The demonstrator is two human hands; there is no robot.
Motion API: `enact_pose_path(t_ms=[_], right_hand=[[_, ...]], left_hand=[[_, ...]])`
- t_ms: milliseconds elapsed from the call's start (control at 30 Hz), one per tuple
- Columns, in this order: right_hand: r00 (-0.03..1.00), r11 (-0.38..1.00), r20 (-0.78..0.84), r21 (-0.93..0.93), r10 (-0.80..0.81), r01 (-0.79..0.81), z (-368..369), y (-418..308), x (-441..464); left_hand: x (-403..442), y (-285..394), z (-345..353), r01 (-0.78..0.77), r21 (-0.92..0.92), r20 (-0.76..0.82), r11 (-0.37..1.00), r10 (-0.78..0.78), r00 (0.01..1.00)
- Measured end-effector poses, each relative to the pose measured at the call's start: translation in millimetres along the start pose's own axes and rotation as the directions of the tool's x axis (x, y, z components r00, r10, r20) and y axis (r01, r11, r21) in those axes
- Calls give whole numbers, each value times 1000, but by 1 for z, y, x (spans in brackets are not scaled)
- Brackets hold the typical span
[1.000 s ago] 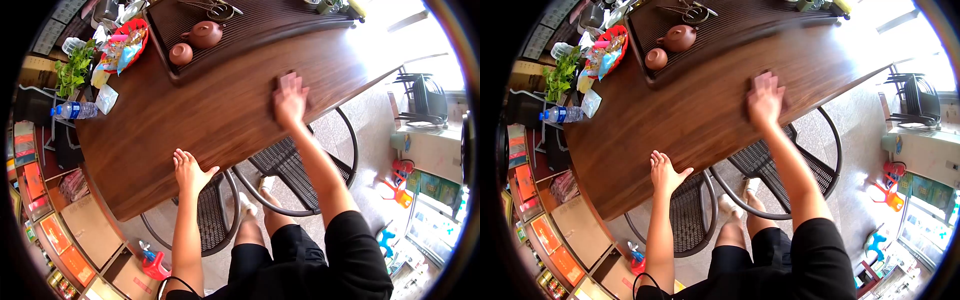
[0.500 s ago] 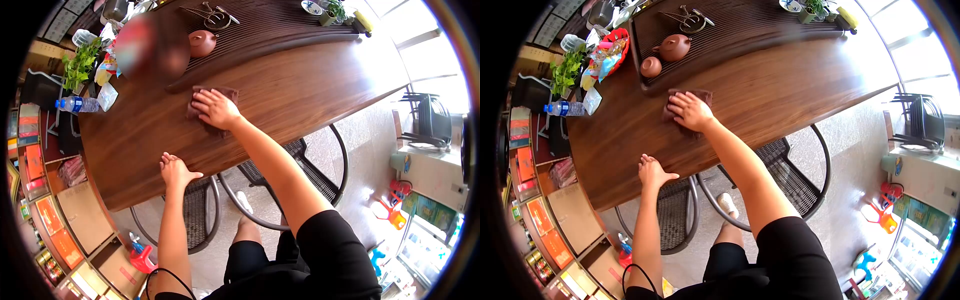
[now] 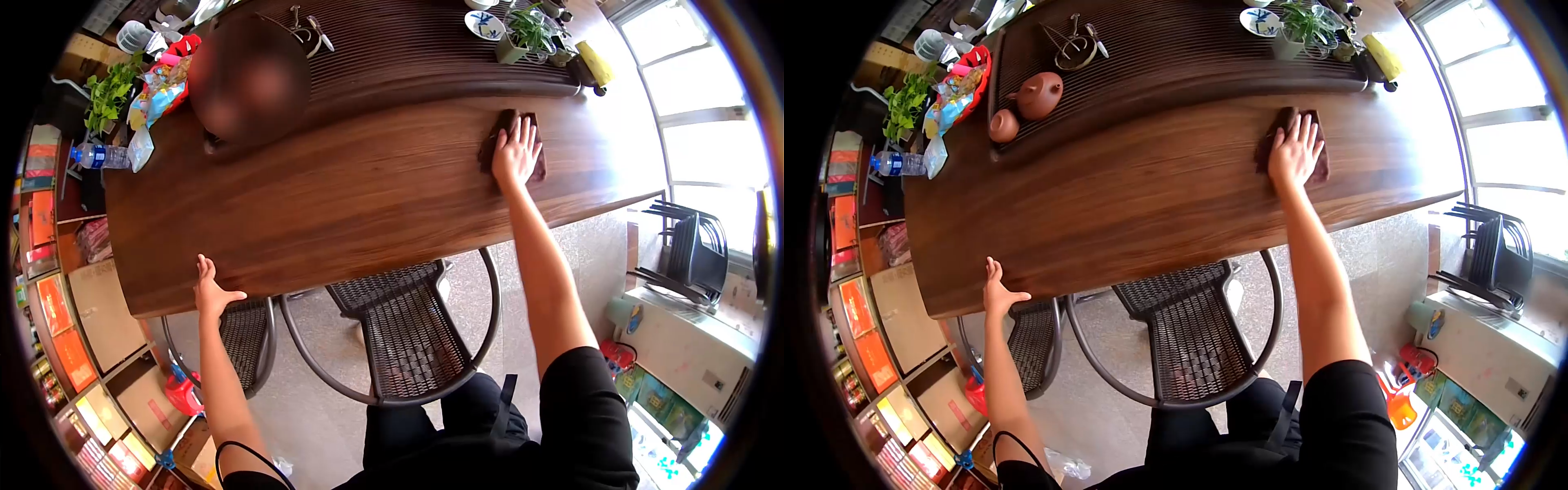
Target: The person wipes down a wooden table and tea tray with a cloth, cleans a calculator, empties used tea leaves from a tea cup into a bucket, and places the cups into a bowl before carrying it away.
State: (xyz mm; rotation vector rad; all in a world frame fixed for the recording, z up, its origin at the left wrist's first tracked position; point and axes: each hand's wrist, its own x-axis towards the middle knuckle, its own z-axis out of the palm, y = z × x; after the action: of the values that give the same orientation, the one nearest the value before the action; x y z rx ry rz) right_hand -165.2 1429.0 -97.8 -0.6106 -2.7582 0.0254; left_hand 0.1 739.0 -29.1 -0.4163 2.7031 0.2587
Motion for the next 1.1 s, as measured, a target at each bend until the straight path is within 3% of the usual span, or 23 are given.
enact_pose_path(t_ms=[67,100,233,267,333,400,433,467,533,567,600,633,767,833,867,967,1000,1033,1100], right_hand=[[996,986,-31,-149,-83,77,-14,-39,-35],[969,961,69,165,-238,224,-17,-62,-58],[810,758,159,487,-565,433,-86,-208,-179],[704,732,245,393,-666,556,-98,-233,-207],[628,529,53,596,-776,604,-94,-245,-270],[406,345,52,630,-912,695,-92,-202,-271],[453,362,37,660,-891,658,-92,-172,-259],[440,411,175,746,-881,525,-107,-143,-222],[630,545,141,663,-764,513,-101,-61,-186],[667,685,267,526,-696,504,-106,-24,-165],[812,810,187,352,-552,469,-62,61,-143],[855,875,200,180,-479,449,-74,88,-119],[957,950,22,131,-288,283,-49,120,-109],[971,954,-19,180,-239,239,-42,87,-131],[944,938,89,177,-317,299,-50,51,-146],[867,814,108,416,-487,406,-92,-60,-182],[744,762,321,529,-586,372,-116,-93,-168],[715,665,218,608,-665,434,-101,-109,-177],[644,533,22,584,-764,612,-84,-128,-173]], left_hand=[[2,3,-2,13,9,12,1000,-13,1000],[5,-4,1,-3,4,11,1000,3,1000],[3,11,-8,58,22,79,998,-59,995],[7,11,-8,58,31,82,998,-61,995],[6,3,-4,11,0,66,1000,-11,998],[6,3,-7,31,2,89,1000,-31,996],[5,3,-6,34,-10,85,999,-33,996],[5,3,-3,36,-27,82,999,-34,996],[2,-1,-1,17,-63,75,998,-13,997],[4,-1,0,6,-67,59,998,-2,998],[3,-2,1,-4,-69,48,998,7,999],[2,1,0,12,-60,57,998,-9,998],[3,-14,10,-55,-100,13,993,56,998],[6,4,2,24,113,69,993,-32,997],[4,14,-2,7,109,70,994,-15,997],[-10,37,-7,82,275,-104,958,-55,993],[-20,56,-12,70,313,-154,947,-22,988],[-27,67,-5,4,325,-216,946,70,974],[-42,117,7,-128,265,-275,956,202,940]])
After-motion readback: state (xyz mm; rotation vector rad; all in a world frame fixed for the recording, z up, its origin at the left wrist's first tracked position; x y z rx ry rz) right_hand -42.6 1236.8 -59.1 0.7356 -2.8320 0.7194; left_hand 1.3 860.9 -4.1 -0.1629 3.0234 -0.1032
